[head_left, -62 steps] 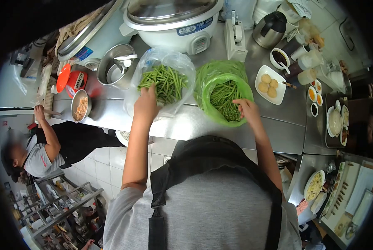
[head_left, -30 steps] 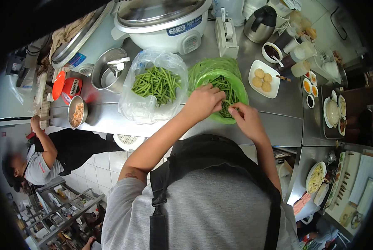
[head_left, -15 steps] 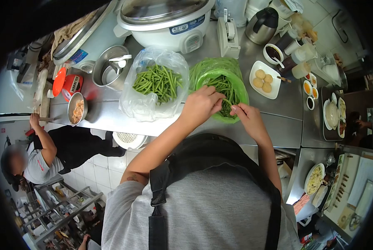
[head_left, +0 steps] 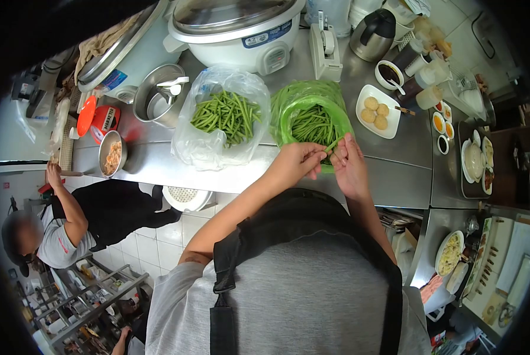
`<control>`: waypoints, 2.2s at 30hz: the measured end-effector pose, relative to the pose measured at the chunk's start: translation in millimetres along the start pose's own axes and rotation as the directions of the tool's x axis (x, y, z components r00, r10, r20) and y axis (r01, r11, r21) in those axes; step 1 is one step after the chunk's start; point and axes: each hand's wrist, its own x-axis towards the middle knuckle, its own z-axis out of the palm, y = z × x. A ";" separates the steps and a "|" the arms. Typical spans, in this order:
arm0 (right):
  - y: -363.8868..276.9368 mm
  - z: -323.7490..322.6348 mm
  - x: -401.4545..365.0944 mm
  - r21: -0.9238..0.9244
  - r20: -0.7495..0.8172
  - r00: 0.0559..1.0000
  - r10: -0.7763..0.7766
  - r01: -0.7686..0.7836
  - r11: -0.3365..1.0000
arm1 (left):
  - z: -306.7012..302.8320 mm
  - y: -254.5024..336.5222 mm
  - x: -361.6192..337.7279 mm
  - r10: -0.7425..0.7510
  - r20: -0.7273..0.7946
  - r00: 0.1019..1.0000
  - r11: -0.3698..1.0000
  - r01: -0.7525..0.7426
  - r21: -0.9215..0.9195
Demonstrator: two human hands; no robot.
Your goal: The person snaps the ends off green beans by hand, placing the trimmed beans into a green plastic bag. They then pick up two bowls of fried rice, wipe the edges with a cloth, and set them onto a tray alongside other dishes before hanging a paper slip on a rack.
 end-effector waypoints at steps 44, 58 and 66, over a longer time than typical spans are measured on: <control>20.3 -3.2 61.5 -0.079 0.004 0.968 0.253 -0.252 0.965 | -106.1 -11.6 -20.7 0.486 -0.518 0.704 0.593 0.170 0.787; -7.1 -3.7 11.1 -0.923 0.254 0.963 0.092 0.213 0.320 | -19.3 -3.3 -0.8 0.510 -0.147 0.847 0.603 -0.231 0.764; -25.7 1.9 -21.8 -0.855 0.462 0.866 -0.193 0.493 0.164 | 0.0 -21.4 20.3 0.516 -0.018 0.856 0.623 -0.361 0.694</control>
